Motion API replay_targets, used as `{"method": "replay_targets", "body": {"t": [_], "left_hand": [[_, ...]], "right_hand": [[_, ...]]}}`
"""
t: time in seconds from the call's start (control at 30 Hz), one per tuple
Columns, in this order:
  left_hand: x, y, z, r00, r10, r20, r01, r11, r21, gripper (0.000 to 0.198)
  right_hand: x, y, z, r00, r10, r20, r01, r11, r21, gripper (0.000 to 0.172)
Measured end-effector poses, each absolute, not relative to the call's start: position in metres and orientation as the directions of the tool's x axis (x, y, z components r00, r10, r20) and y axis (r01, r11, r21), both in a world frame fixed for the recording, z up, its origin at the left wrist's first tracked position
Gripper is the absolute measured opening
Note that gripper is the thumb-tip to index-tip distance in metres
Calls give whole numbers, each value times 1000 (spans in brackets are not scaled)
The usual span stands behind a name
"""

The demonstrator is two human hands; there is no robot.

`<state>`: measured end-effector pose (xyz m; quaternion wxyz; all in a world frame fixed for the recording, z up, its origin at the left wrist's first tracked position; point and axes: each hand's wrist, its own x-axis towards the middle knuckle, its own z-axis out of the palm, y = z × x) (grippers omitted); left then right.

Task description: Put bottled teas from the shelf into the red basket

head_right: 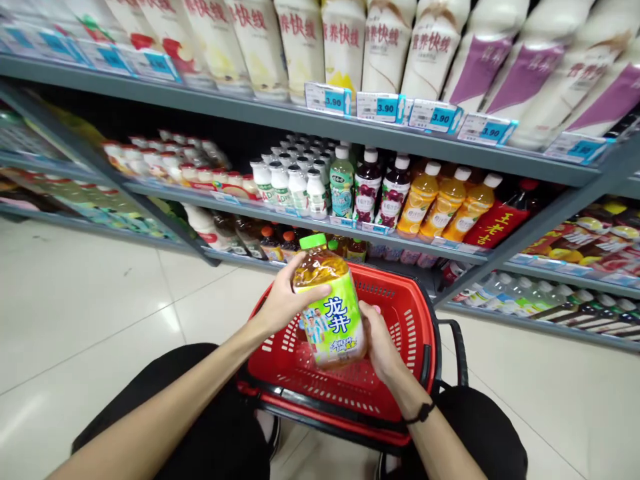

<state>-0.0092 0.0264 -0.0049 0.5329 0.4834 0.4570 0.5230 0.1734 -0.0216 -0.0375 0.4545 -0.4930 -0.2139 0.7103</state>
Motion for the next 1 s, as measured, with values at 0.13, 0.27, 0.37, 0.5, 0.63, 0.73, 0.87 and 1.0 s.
{"method": "replay_targets", "body": {"t": [0.13,0.27,0.37,0.5,0.63,0.73,0.87,1.0], "left_hand": [[2,14,-16,120,983,140,-4,-141,990,66],[16,4,-21,190,970,153,14,-159,987,66],[23,1,-22,228,958,176,-3,-180,984,67],[23,-2,-21,207,952,226,128,-256,958,70],[26,-8,-22,149,956,252,233,-282,931,76],[33,-14,-25,122,965,234,248,-257,934,77],[42,-17,-29,144,961,236,215,-263,941,76],[44,-17,-34,162,954,253,205,-283,937,73]], "right_hand": [[164,-22,-54,-91,897,-433,-453,-425,-784,44],[165,-22,-64,-45,898,-437,-461,-407,-788,46],[167,-23,-67,39,910,-413,-460,-351,-816,50],[169,-20,-71,123,929,-348,-394,-276,-877,47],[172,-16,-75,164,951,-263,-319,-201,-926,51],[177,-17,-81,231,953,-194,-238,-138,-962,49],[183,-23,-84,287,955,-79,-120,-46,-992,42],[188,-29,-83,294,956,8,-3,10,-1000,30]]}}
